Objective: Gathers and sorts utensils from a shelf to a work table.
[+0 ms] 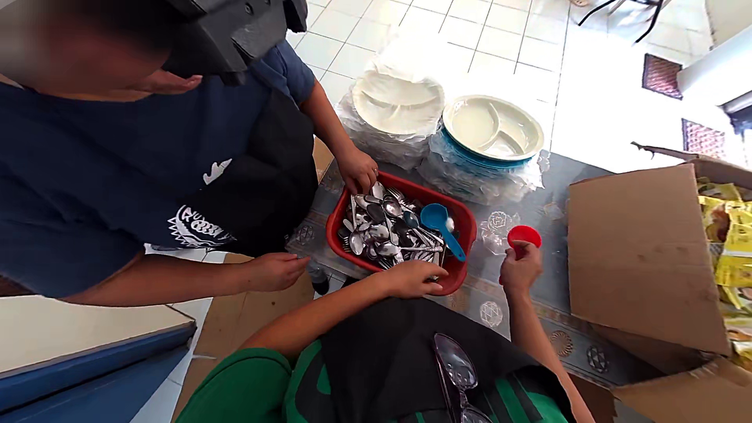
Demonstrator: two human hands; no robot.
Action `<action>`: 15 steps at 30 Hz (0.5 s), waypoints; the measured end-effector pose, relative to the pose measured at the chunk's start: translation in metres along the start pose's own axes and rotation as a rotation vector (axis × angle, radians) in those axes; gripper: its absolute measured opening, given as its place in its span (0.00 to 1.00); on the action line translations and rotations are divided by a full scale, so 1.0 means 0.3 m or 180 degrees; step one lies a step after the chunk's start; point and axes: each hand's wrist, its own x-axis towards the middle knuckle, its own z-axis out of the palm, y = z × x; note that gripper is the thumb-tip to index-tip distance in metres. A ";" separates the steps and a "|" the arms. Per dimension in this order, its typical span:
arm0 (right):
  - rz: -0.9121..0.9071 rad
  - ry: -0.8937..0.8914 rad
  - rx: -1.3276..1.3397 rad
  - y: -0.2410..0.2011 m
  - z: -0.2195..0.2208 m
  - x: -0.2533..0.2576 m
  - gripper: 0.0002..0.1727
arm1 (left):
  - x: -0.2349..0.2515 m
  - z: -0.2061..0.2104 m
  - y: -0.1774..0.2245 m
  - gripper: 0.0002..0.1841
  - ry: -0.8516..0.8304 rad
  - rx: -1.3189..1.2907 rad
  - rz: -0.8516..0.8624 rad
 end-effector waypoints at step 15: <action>-0.1342 -0.1773 -0.1585 -0.316 0.201 -0.112 0.24 | -0.123 0.092 -0.253 0.20 0.1503 0.1472 -0.0849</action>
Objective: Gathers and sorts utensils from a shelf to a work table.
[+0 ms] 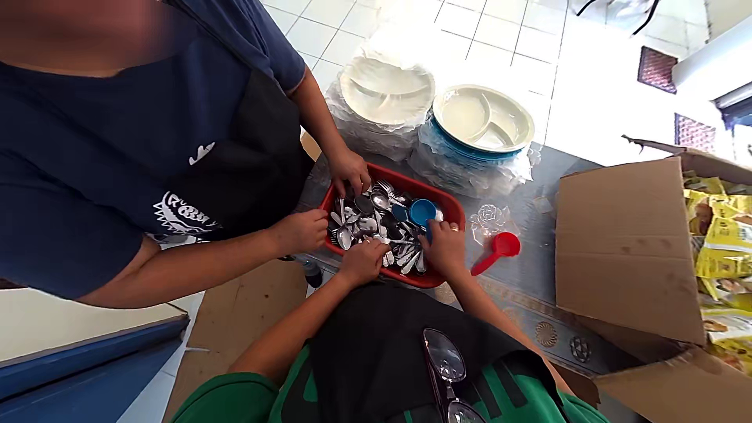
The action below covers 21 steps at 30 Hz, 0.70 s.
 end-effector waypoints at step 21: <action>0.0429 0.0663 0.0065 0.124 -0.061 -0.047 0.25 | -0.018 0.017 0.009 0.20 0.0048 0.0137 -0.0104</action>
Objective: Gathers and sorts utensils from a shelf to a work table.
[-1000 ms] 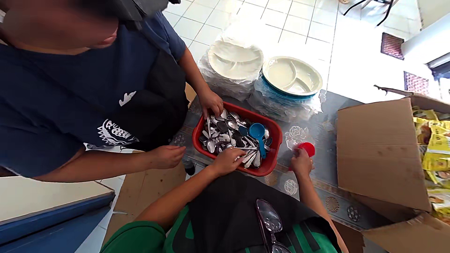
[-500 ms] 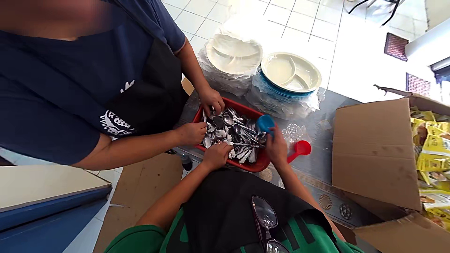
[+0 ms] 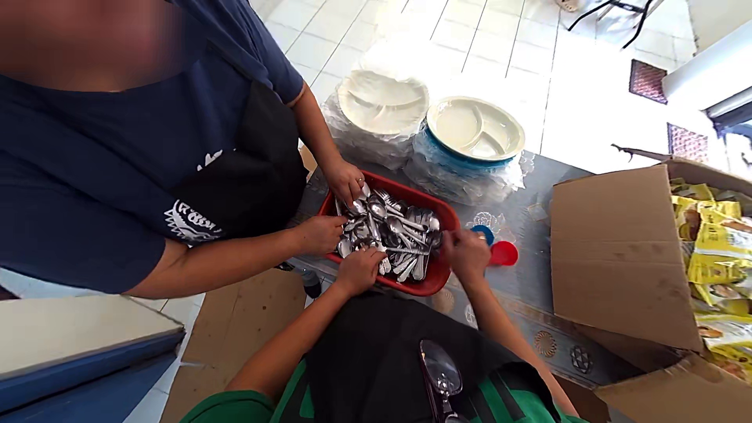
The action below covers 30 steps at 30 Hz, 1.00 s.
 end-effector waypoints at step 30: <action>0.0434 -0.0696 0.2958 -0.145 0.003 -0.007 0.03 | 0.075 -0.174 0.145 0.13 -0.0682 -0.4529 -0.1437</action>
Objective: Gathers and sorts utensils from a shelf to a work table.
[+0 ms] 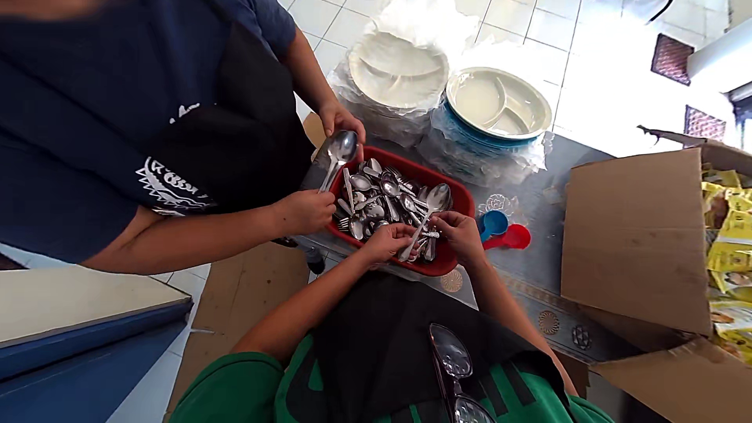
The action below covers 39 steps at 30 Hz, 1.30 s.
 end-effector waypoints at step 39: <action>-0.0521 -0.0535 -0.0663 -0.024 0.143 -0.033 0.14 | -0.014 0.017 -0.068 0.15 0.1583 -0.0900 0.0516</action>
